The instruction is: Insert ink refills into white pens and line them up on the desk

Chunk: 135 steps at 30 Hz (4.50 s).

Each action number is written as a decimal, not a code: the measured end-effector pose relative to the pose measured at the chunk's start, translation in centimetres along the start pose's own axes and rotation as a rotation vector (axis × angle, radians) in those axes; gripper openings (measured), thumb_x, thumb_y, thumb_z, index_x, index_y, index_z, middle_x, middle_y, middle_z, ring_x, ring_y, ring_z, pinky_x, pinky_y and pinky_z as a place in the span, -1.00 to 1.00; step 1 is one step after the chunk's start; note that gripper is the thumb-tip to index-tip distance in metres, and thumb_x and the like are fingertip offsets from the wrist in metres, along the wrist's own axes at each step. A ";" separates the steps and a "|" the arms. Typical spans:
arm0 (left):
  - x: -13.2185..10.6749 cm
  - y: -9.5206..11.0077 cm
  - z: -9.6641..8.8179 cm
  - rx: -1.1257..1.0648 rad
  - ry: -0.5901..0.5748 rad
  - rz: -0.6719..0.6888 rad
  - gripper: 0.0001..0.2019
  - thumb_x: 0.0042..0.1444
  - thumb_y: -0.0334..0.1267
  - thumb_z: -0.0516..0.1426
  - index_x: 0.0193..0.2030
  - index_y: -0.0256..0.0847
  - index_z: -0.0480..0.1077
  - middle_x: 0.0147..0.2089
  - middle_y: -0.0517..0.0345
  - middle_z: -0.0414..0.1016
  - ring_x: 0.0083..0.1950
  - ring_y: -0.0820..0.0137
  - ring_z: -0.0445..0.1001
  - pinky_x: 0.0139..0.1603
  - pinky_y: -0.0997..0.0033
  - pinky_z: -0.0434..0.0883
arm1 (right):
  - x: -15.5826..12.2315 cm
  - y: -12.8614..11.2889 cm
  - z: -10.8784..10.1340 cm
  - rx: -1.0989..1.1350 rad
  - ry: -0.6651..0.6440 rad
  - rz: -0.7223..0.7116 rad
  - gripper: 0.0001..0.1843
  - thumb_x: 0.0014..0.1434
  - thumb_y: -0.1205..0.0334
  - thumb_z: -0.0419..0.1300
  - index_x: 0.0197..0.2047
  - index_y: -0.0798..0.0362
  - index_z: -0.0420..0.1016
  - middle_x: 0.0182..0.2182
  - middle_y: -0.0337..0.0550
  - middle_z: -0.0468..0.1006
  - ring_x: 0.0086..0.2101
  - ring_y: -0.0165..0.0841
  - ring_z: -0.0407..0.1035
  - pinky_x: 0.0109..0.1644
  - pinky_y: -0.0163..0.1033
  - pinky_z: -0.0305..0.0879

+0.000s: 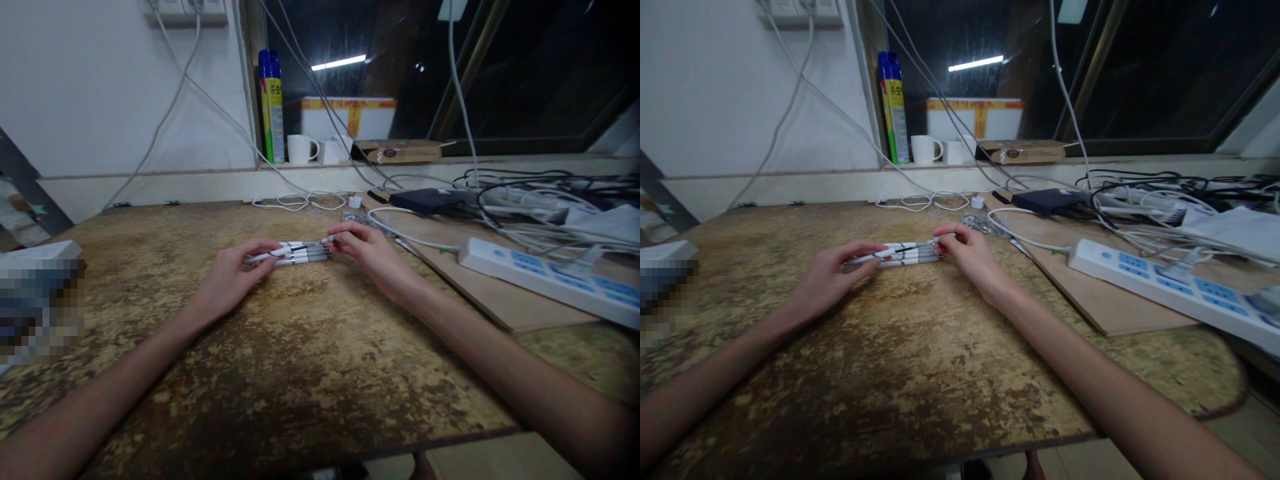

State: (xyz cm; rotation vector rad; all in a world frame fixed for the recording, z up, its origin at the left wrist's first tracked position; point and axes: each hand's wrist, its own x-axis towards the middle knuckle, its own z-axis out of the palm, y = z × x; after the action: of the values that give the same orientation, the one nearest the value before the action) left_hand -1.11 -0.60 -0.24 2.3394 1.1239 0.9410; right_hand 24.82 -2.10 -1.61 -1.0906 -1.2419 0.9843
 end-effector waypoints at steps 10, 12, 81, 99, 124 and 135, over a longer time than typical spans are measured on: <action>0.0 0.5 0.0 -0.030 -0.019 -0.009 -0.72 0.35 -0.11 0.12 0.07 -0.07 0.57 0.12 0.09 0.64 0.10 0.21 0.58 0.23 0.14 0.42 | -0.5 -0.3 0.5 -0.099 -0.043 -0.051 -0.84 0.16 0.22 0.27 -0.17 0.03 0.58 -0.28 -0.16 0.61 -0.20 -0.30 0.49 0.07 -0.14 0.35; -0.1 0.7 0.1 -0.039 -0.028 -0.002 -0.72 0.34 -0.12 0.13 0.08 -0.08 0.57 0.12 0.10 0.64 0.10 0.20 0.58 0.23 0.13 0.42 | -0.6 -0.2 0.7 -0.107 -0.067 -0.068 -0.84 0.15 0.22 0.29 -0.17 0.02 0.59 -0.26 -0.16 0.63 -0.18 -0.30 0.49 0.06 -0.15 0.35; -0.2 1.2 0.1 -0.092 -0.087 0.025 -0.72 0.30 -0.13 0.19 0.08 -0.10 0.59 0.10 0.11 0.65 0.11 0.23 0.58 0.26 0.22 0.38 | -0.7 0.4 1.2 -0.241 -0.289 -0.170 -0.80 0.33 0.20 0.10 -0.09 0.05 0.51 -0.49 -0.26 0.47 -0.46 -0.37 0.32 -0.33 -0.23 0.18; -0.2 1.4 0.2 -0.109 -0.094 0.028 -0.71 0.28 -0.13 0.20 0.08 -0.10 0.60 0.11 0.07 0.65 0.12 0.16 0.57 0.27 0.16 0.37 | -1.0 0.1 1.2 -0.290 -0.354 -0.190 -0.72 0.42 0.06 0.05 -0.02 0.03 0.48 -0.51 -0.30 0.40 -0.48 -0.37 0.25 -0.37 -0.23 0.11; 0.4 0.1 0.9 -0.701 0.003 -0.227 -0.67 0.25 -0.04 0.26 0.08 -0.13 0.56 0.08 -0.02 0.63 0.08 0.24 0.58 0.14 0.22 0.48 | -1.3 -0.8 2.0 -0.235 -0.438 -0.226 -0.69 0.34 0.09 0.23 0.11 -0.05 0.46 -0.07 -0.10 0.60 -0.10 -0.27 0.46 0.05 -0.11 0.33; 0.3 0.7 1.3 -0.620 -0.031 -0.204 -0.63 0.32 0.06 0.14 0.01 -0.12 0.61 0.05 -0.05 0.62 0.01 0.20 0.56 -0.09 0.25 0.55 | 0.4 -3.7 5.4 0.067 -0.263 -0.235 -0.67 0.34 -0.09 0.17 -0.29 -0.01 0.39 -0.30 -0.16 0.48 -0.23 -0.32 0.39 -0.04 -0.14 0.38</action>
State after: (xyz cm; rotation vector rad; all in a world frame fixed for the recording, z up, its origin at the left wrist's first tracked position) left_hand 0.32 -0.87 -0.60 1.7024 0.8738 0.9973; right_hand 19.39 -2.01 2.10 -0.7591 -1.5004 1.0019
